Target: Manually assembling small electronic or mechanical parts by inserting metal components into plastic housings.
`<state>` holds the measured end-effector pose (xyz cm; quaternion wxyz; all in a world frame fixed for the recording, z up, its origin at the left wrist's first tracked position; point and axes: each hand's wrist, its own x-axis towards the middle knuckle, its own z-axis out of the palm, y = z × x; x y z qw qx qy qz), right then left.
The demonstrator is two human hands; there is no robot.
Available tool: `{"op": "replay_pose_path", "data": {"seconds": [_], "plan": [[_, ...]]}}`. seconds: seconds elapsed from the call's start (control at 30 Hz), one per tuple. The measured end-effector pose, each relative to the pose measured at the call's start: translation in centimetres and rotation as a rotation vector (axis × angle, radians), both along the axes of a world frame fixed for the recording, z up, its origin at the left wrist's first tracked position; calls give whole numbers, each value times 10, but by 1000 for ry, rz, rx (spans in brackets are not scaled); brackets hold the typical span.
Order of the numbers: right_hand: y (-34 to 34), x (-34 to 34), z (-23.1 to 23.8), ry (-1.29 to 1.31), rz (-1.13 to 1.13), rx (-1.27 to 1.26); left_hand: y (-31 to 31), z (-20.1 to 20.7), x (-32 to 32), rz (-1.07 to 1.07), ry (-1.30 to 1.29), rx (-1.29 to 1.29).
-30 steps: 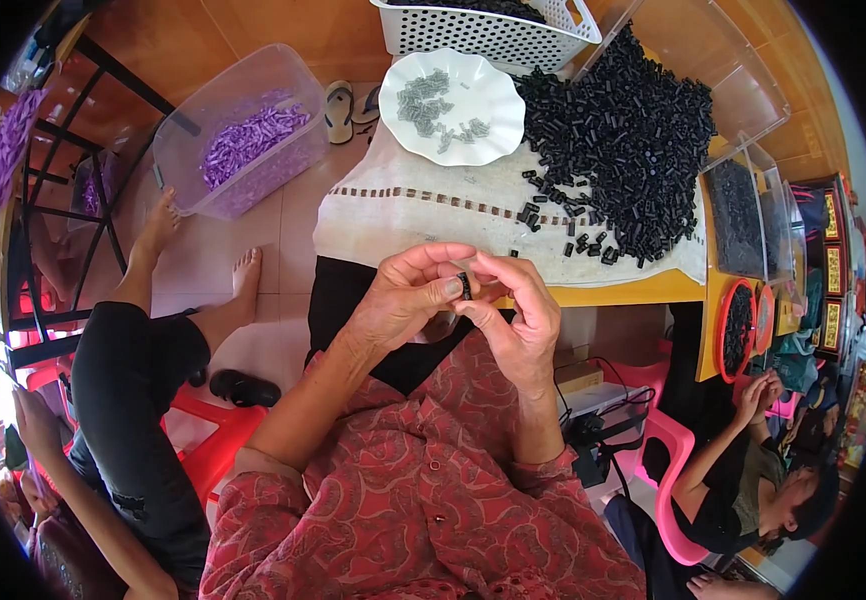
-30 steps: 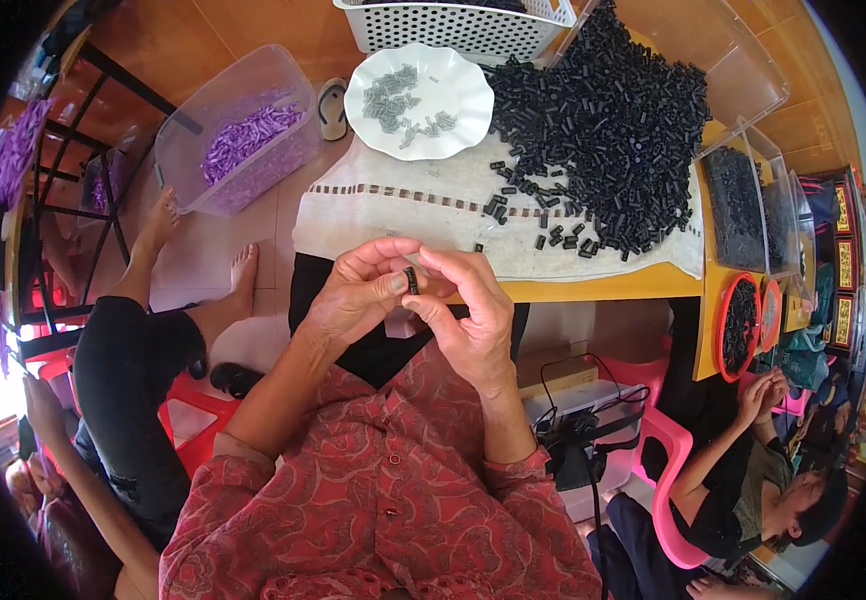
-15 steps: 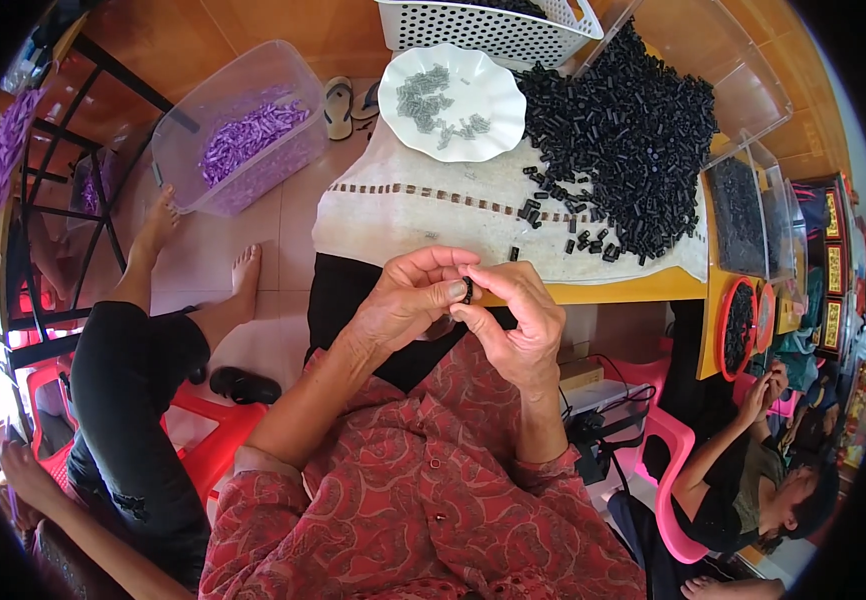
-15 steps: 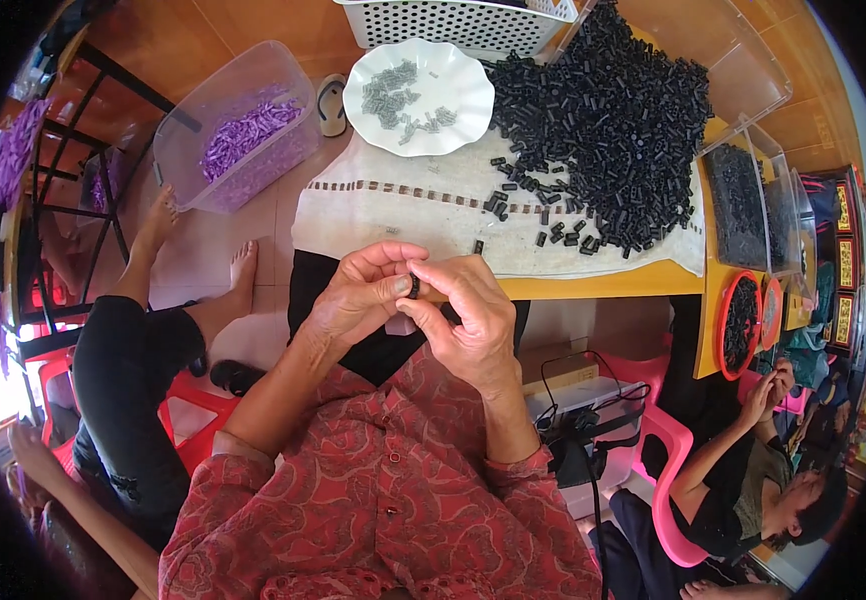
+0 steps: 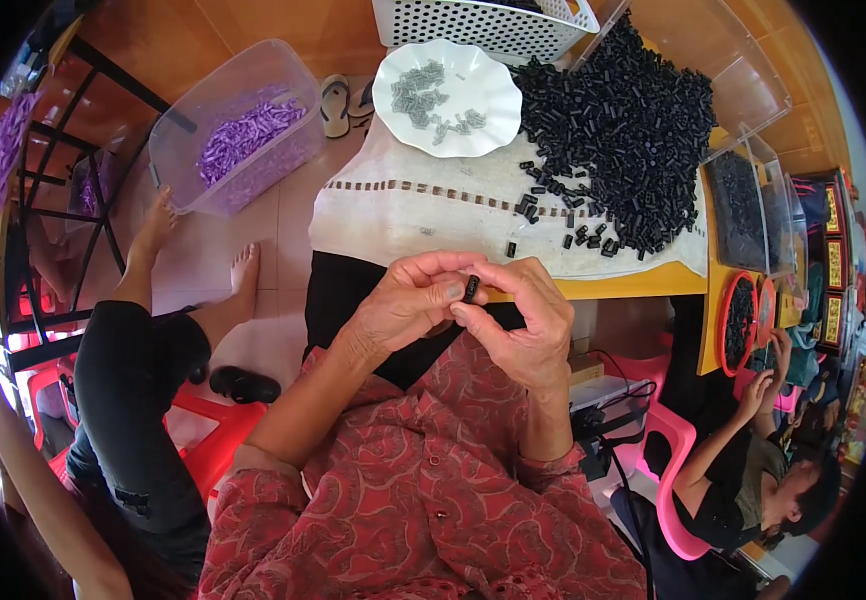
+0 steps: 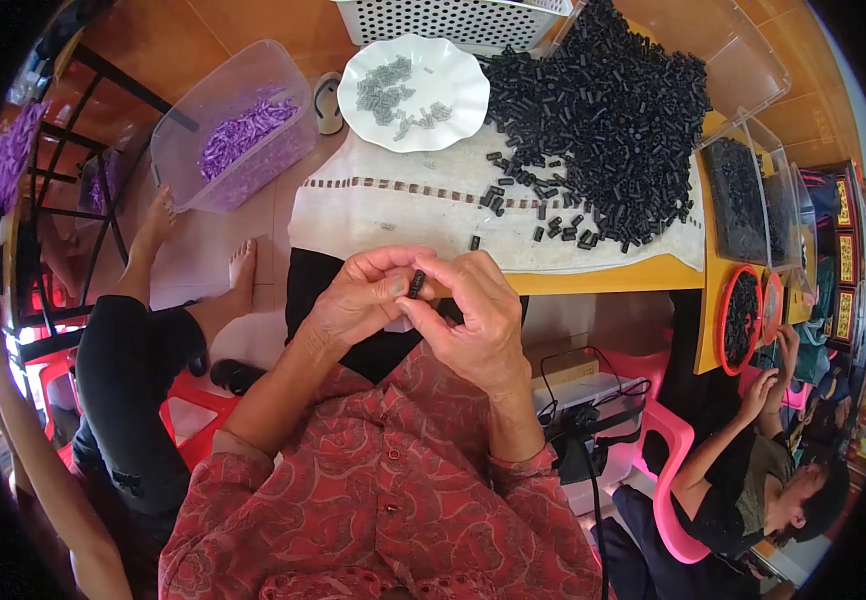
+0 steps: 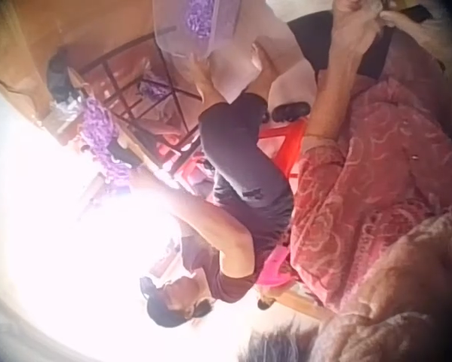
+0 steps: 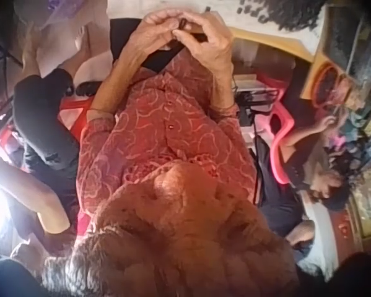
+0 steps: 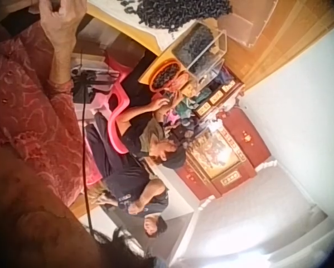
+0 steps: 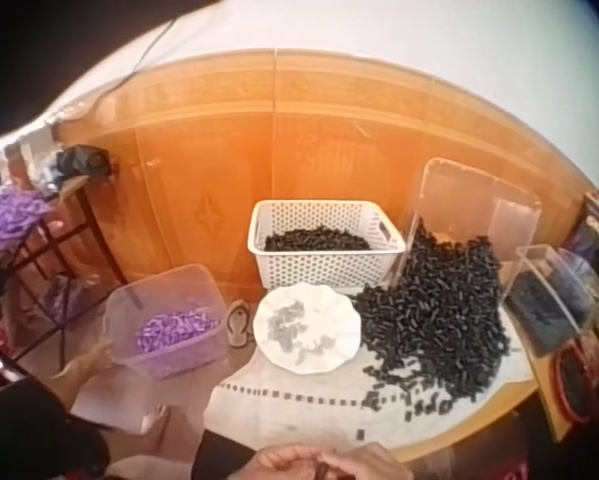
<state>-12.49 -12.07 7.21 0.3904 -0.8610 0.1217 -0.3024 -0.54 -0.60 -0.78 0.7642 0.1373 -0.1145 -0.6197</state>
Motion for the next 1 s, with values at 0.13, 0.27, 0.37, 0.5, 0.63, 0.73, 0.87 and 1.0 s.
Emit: {"op": "replay_pose_path", "data": {"seconds": [0.13, 0.27, 0.37, 0.5, 0.63, 0.73, 0.87, 1.0], "plan": [[0, 0, 0, 17, 15, -6, 1, -3, 1, -3, -58, 47], [-1, -1, -2, 23, 9, 4, 0, -2, -2, 9, -38, 44], [-1, -2, -2, 37, 4, 3, -1, 2, -3, 14, -31, 43], [-1, -3, -3, 43, 3, 3, 0, 0, -2, -11, -21, 7], [0, -2, -3, 31, 15, 13, -1, 1, -3, 25, -32, 36], [0, -2, -5, 21, 10, 43, 0, 2, -3, 25, -37, 38], [-3, -4, -8, 8, 19, 53, 1, 6, -1, 10, -149, 95], [-4, -3, -8, -38, 22, 30, 4, 6, 5, -26, -284, 60]]}}
